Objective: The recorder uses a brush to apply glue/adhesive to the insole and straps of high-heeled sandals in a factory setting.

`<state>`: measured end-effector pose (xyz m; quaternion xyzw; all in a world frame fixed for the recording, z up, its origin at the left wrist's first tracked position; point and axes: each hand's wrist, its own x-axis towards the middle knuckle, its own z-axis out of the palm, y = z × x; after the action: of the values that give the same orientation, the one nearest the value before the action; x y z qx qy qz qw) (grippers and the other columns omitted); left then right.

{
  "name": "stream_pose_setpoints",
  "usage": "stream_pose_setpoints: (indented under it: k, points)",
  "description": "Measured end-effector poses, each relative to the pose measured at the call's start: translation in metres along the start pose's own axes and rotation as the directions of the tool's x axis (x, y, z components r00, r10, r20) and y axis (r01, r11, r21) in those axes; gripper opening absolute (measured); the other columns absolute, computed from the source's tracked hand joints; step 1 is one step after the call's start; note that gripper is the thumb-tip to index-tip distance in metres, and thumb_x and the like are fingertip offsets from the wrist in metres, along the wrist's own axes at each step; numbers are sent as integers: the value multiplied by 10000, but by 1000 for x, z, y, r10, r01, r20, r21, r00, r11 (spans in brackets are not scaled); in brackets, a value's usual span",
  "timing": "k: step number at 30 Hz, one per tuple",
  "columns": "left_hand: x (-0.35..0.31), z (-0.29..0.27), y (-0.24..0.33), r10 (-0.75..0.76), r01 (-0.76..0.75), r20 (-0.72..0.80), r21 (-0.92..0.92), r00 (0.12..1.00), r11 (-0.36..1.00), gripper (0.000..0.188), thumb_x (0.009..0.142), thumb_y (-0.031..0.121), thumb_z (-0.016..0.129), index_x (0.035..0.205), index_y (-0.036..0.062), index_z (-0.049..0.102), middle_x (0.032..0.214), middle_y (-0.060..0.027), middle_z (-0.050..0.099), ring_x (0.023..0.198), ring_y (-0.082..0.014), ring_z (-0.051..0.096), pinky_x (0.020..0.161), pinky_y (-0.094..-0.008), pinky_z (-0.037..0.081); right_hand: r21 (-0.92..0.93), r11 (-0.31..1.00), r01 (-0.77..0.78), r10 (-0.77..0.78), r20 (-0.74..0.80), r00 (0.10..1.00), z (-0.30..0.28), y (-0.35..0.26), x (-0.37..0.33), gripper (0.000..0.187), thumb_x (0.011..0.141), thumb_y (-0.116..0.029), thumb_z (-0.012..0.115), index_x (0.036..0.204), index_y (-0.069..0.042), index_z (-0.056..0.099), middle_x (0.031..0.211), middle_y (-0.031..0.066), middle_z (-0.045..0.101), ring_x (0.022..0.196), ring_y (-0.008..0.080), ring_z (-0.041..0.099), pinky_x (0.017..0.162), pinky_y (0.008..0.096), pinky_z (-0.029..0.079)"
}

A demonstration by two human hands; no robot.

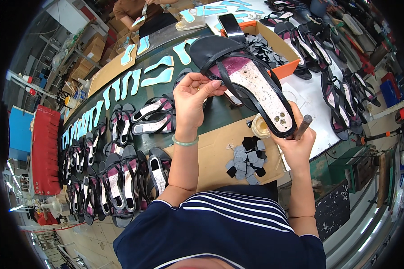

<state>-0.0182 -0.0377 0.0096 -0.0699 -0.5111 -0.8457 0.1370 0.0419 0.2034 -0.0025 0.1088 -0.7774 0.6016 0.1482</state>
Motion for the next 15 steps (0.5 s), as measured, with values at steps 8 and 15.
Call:
stream_pose_setpoints:
  k: [8, 15]
  points:
    - [1, -4, 14, -70, 65, 54, 91, 996, 994, 82, 811, -82, 646, 791, -59, 569, 759, -201, 671, 690, -271, 706, 614, -315, 603, -64, 998, -19, 23, 69, 997, -16, 5, 7, 782, 662, 135, 752, 1362, 82, 407, 1202, 154, 596, 1059, 185, 606, 906, 297, 502]
    - [-1, -6, 20, -80, 67, 90, 138, 993, 988, 70, 855, -43, 613, 801, -77, 584, 770, -215, 674, 685, -272, 706, 601, -314, 601, -52, 998, -30, 35, 96, 995, -22, 8, 9, 782, 660, 139, 749, 1362, 85, 407, 1224, 151, 579, 1075, 176, 590, 916, 299, 497]
